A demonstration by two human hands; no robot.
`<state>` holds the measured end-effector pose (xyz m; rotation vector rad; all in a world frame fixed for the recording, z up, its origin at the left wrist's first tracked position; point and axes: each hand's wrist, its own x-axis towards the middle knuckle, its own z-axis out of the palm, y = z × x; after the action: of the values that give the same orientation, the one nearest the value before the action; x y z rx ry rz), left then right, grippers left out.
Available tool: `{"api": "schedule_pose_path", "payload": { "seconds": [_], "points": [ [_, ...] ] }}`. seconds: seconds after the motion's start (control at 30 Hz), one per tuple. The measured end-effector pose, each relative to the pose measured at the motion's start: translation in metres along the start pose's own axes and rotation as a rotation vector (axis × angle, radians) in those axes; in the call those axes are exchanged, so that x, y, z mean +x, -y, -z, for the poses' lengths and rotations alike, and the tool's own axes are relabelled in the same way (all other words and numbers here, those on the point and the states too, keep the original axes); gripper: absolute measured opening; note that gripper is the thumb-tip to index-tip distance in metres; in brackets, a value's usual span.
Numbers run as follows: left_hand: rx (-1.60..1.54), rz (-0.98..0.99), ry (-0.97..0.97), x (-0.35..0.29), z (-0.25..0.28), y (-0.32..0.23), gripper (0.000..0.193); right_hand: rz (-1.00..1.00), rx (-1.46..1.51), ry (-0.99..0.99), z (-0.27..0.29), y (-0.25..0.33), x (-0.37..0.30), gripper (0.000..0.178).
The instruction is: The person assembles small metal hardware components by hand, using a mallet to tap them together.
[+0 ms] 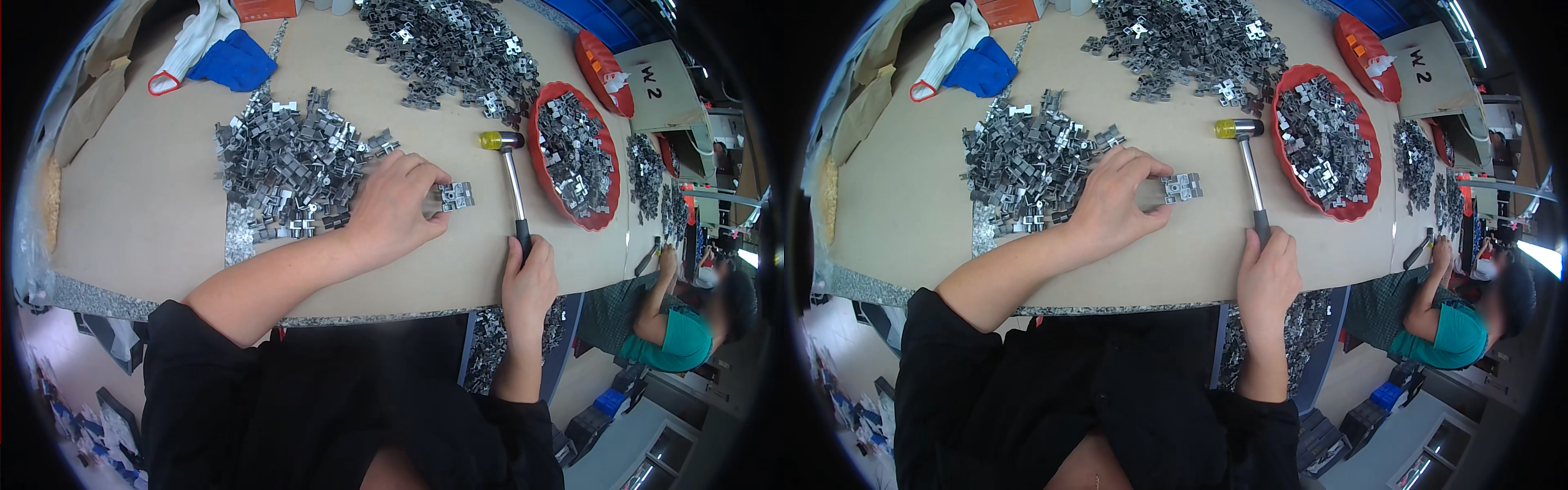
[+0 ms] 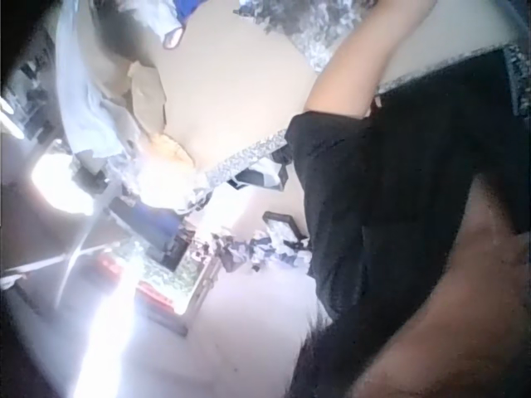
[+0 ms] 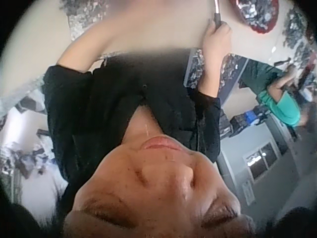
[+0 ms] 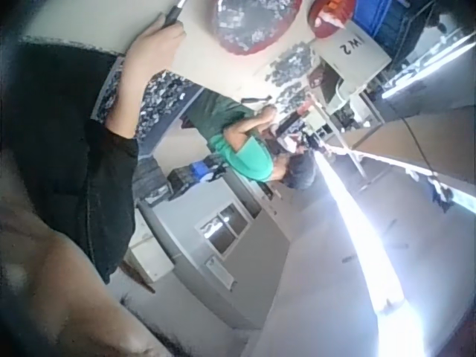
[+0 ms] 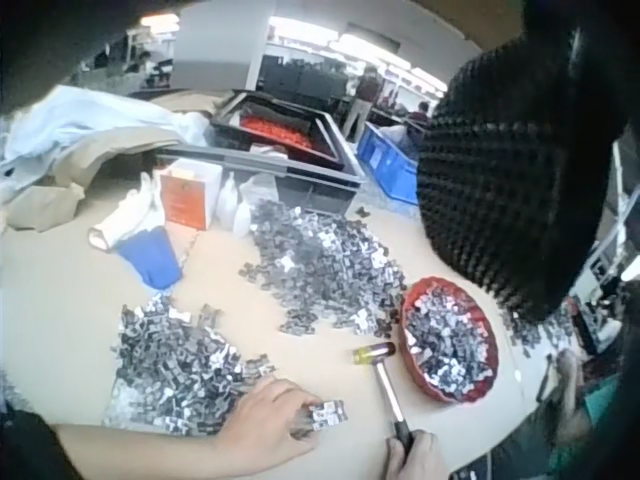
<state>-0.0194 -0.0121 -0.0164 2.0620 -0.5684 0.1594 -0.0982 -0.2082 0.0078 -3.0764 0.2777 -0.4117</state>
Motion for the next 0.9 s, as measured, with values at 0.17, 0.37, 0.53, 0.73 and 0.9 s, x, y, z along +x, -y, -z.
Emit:
{"api": "schedule_pose_path", "payload": {
  "seconds": [0.17,0.37,0.53,0.73,0.9],
  "points": [
    [0.052,0.001,0.012,-0.001,0.0,0.003,0.029,0.067,0.12,0.022,0.0,-0.007,-0.006,0.022],
    [0.052,0.016,0.028,0.0,0.0,0.002,0.029,-0.128,0.632,0.344,0.041,0.004,-0.048,0.027],
    [0.062,0.02,0.025,0.0,0.001,0.002,0.029,-0.029,0.441,0.451,0.054,0.014,-0.05,0.022],
    [0.052,0.044,0.014,0.001,0.002,0.002,0.03,0.02,0.336,0.43,0.056,0.018,-0.051,0.02],
    [0.111,0.001,0.052,0.0,0.001,0.005,0.029,0.038,0.343,0.404,0.063,0.017,-0.047,0.02]
  ]
}}
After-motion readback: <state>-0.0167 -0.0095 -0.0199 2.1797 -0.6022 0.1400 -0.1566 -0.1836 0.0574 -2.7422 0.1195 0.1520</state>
